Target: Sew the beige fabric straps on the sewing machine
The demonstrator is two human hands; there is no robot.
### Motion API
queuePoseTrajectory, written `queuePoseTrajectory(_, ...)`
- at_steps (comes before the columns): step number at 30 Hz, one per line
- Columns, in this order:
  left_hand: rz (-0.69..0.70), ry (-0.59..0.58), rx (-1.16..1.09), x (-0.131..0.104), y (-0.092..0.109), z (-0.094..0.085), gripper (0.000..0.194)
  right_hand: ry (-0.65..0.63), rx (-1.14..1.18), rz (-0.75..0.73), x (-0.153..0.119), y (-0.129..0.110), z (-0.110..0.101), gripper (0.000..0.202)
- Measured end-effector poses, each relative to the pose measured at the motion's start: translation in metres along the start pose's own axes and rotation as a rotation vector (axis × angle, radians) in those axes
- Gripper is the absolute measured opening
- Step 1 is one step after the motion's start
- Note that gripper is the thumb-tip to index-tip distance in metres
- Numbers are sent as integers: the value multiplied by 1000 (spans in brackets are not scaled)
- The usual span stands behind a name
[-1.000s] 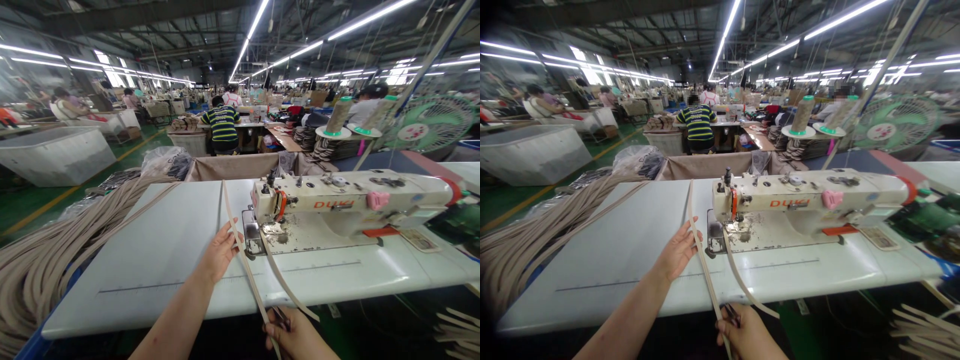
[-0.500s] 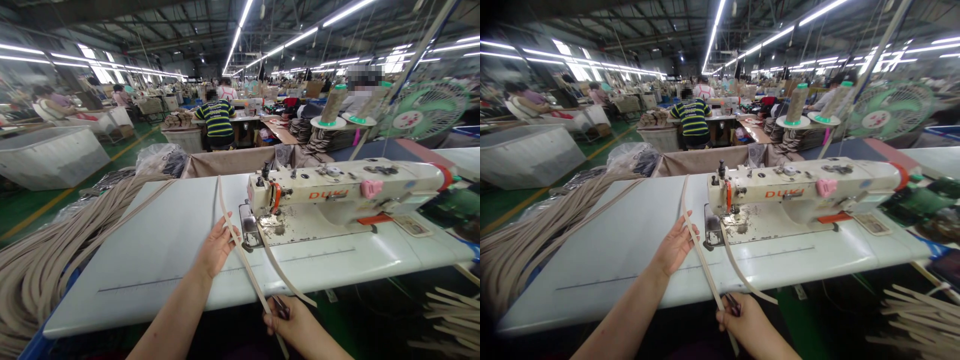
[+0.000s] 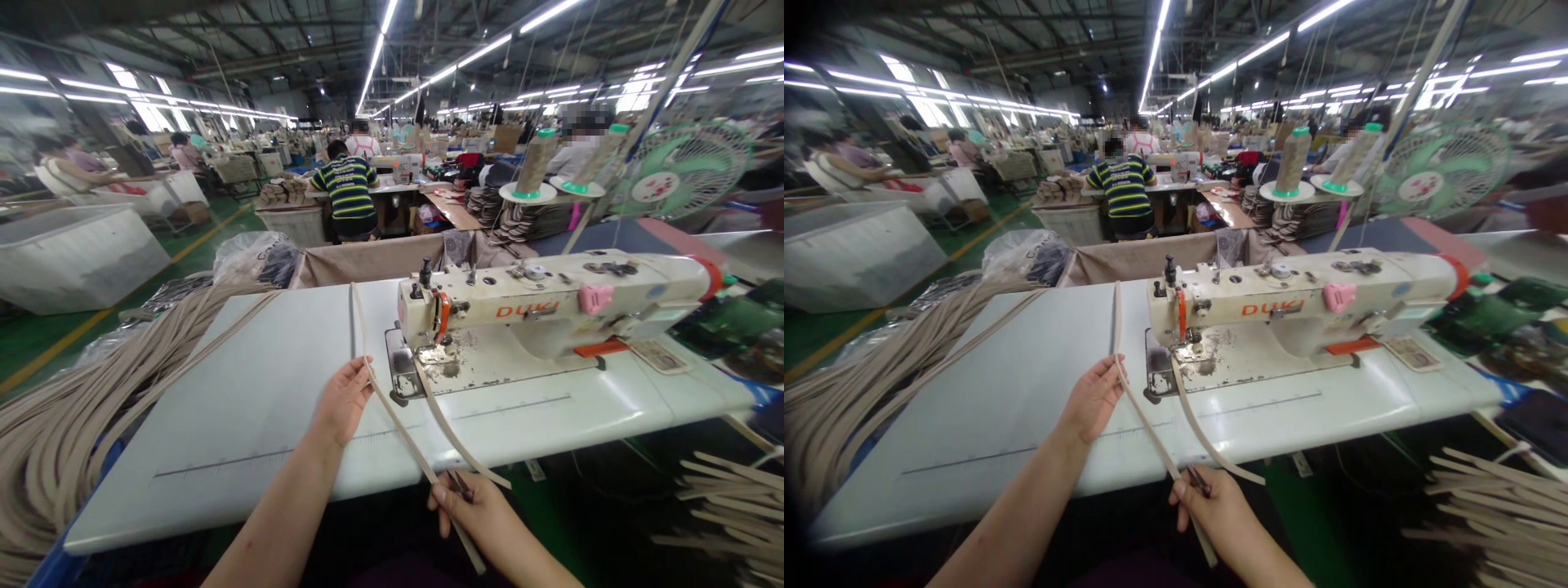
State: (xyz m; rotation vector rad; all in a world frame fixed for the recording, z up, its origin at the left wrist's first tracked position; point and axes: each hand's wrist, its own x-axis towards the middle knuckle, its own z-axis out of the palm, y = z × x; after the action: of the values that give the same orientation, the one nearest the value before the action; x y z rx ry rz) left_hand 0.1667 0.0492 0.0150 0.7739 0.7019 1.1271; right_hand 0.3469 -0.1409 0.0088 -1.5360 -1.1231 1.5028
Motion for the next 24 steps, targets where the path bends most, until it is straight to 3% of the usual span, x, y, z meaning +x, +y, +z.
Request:
queuePoseTrajectory(7,98,106,114,-1,-5,-3,45,-65,78,21,1,7,-3,73)
queuePoseTrajectory(17,141,53,198,-2,-6,-3,42,-97,74,59,9,30,-2,72)
queuePoseTrajectory(24,187,-38,233,-4,-7,-4,67,-117,38,89,11,34,0,76)
